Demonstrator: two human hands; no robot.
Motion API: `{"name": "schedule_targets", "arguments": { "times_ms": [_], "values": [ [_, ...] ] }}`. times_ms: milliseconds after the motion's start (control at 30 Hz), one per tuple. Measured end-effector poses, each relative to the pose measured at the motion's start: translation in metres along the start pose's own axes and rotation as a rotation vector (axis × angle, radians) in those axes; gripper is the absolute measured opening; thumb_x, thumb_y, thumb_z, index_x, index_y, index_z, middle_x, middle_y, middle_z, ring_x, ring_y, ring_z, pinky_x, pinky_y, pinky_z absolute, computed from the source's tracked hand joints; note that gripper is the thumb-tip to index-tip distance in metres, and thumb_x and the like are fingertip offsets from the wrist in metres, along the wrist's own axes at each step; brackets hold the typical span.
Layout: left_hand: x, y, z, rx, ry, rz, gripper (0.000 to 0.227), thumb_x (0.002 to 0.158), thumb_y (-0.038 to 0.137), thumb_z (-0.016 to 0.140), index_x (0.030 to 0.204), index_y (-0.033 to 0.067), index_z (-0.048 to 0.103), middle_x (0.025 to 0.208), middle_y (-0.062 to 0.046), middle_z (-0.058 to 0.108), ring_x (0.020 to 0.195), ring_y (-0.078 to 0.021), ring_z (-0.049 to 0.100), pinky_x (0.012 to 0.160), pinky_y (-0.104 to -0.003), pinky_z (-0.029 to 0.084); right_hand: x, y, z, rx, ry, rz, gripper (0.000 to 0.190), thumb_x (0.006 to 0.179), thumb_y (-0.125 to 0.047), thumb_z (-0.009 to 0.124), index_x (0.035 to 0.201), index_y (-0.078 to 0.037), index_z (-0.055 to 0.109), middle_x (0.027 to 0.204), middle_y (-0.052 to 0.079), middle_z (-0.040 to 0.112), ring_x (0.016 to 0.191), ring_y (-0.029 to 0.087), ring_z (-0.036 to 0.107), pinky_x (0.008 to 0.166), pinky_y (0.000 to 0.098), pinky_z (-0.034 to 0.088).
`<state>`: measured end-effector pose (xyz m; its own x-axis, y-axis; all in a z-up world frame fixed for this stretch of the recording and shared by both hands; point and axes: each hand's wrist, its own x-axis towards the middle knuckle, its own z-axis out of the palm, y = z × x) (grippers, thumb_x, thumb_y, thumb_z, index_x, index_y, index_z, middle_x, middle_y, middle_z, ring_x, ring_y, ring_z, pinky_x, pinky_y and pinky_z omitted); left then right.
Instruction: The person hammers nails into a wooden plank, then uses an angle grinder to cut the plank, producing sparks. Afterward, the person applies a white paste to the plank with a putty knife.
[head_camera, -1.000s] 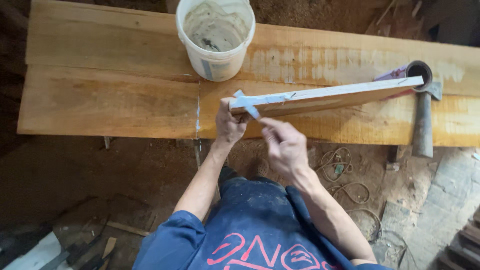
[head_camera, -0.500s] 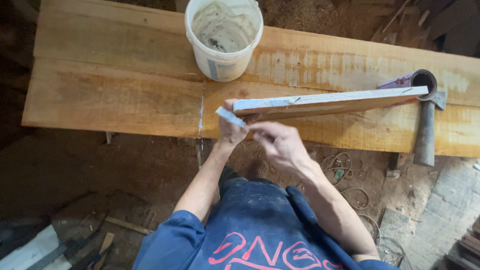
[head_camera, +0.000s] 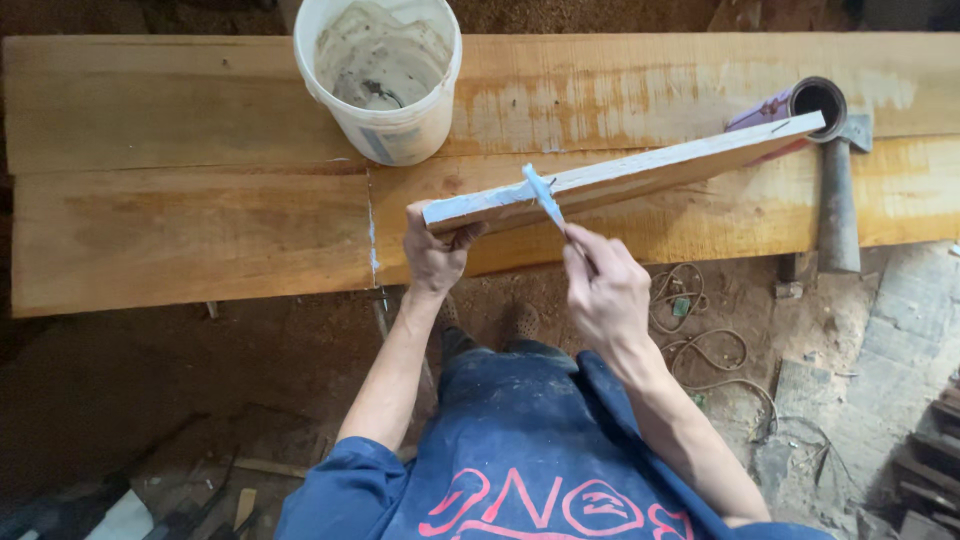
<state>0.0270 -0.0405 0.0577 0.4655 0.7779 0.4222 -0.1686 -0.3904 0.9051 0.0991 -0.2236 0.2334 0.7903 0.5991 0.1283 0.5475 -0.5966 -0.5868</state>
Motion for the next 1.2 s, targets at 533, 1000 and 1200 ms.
{"name": "schedule_targets", "arguments": {
  "times_ms": [533,1000,1200],
  "values": [
    [0.005,0.009,-0.005,0.086,-0.020,0.076,0.053,0.080,0.022,0.095,0.111,0.0047,0.056,0.097,-0.010,0.067,0.088,-0.0262,0.070,0.077,-0.039,0.056,0.012,-0.039,0.022,0.345,-0.391,-0.078,0.024,0.093,-0.016,0.072,0.117,-0.014,0.075,0.087,0.010,0.074,0.074,0.019,0.069,0.070,0.0315,0.056],
    [0.009,0.014,-0.026,0.006,-0.136,-0.156,0.045,0.081,0.015,0.095,0.106,0.0042,0.059,0.092,-0.004,0.072,0.083,-0.0112,0.067,0.076,-0.029,0.056,-0.007,0.032,-0.026,-0.013,0.126,0.041,0.026,0.089,-0.013,0.074,0.115,-0.009,0.077,0.082,0.010,0.069,0.070,0.021,0.066,0.064,0.0352,0.055],
    [0.009,0.015,-0.021,-0.178,-0.131,-0.203,0.037,0.085,0.010,0.089,0.106,0.0049,0.058,0.098,-0.002,0.072,0.091,-0.0103,0.071,0.081,-0.027,0.061,0.001,0.027,-0.027,0.086,0.116,-0.040,0.024,0.092,-0.013,0.073,0.116,-0.009,0.075,0.090,0.011,0.072,0.076,0.021,0.069,0.069,0.0342,0.057]
  ]
}}
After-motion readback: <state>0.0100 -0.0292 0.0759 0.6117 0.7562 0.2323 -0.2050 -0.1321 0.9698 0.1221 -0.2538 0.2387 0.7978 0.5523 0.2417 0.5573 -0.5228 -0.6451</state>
